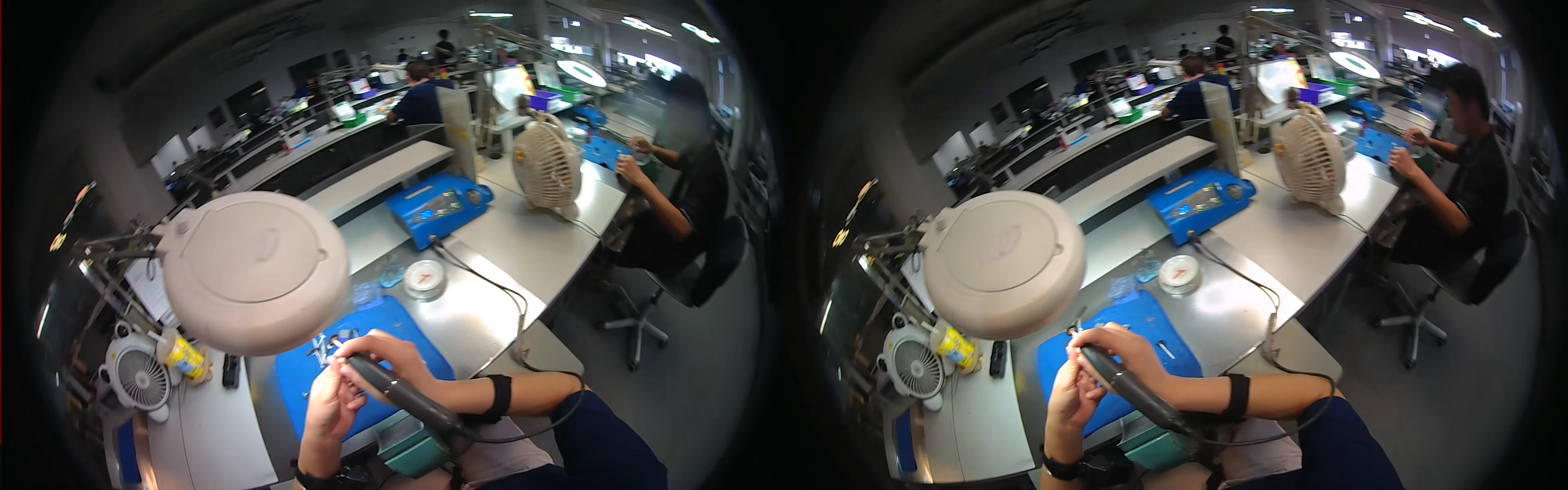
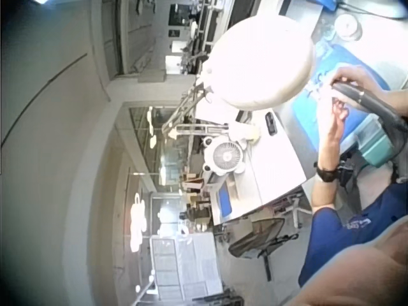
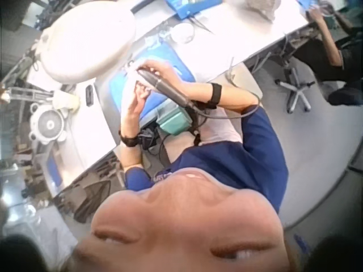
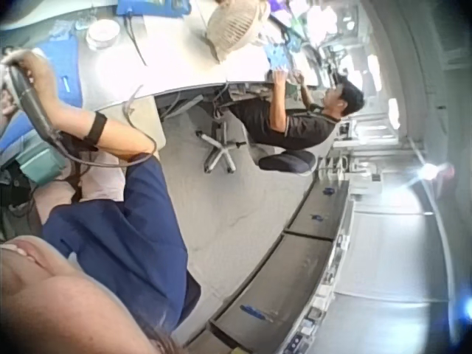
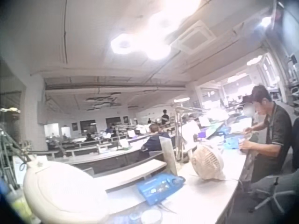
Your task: The recorder uses a hand-held rotary tool to grind and shape a dental appliance.
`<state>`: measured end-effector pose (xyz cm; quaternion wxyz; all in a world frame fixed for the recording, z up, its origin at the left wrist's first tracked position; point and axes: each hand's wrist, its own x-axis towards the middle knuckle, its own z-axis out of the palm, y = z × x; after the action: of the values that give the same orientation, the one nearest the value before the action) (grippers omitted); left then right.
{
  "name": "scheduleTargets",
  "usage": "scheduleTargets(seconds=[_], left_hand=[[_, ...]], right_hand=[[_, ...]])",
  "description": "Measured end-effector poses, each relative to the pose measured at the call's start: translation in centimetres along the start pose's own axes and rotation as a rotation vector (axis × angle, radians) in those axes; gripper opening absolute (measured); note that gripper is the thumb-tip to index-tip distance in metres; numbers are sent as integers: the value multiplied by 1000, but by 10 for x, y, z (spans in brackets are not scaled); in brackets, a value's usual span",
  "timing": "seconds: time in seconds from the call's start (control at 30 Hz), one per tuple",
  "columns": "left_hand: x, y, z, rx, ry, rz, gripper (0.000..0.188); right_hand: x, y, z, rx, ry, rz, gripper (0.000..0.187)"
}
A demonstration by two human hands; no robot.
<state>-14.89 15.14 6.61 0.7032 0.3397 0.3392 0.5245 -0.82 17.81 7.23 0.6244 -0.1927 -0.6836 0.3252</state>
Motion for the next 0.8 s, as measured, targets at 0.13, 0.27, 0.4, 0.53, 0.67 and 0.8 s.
scheduleTargets(seconds=[0.13, 0.27, 0.4, 0.53, 0.67, 0.8], left_hand=[[0, 5, 9, 12, 12, -5, 34], [0, -1, -3, -8, 2, -2, 32], [-1, -1, 0, -44, -24, -37, 31], [-7, 0, -2, -78, -49, -50, 30], [-6, 4, -2, -55, -48, -100, 28], [3, 5, 1, -126, -140, -98, 29]], right_hand=[[1, 4, -2, -28, -43, 8, 23], [-1, 4, 1, 41, -49, 110, 22], [-1, -2, -1, 74, -31, 189, 21], [-3, -1, 4, 178, -11, 263, 22], [-1, -4, 4, 63, -1, 181, 24], [0, 3, 3, 104, 45, 147, 25]])
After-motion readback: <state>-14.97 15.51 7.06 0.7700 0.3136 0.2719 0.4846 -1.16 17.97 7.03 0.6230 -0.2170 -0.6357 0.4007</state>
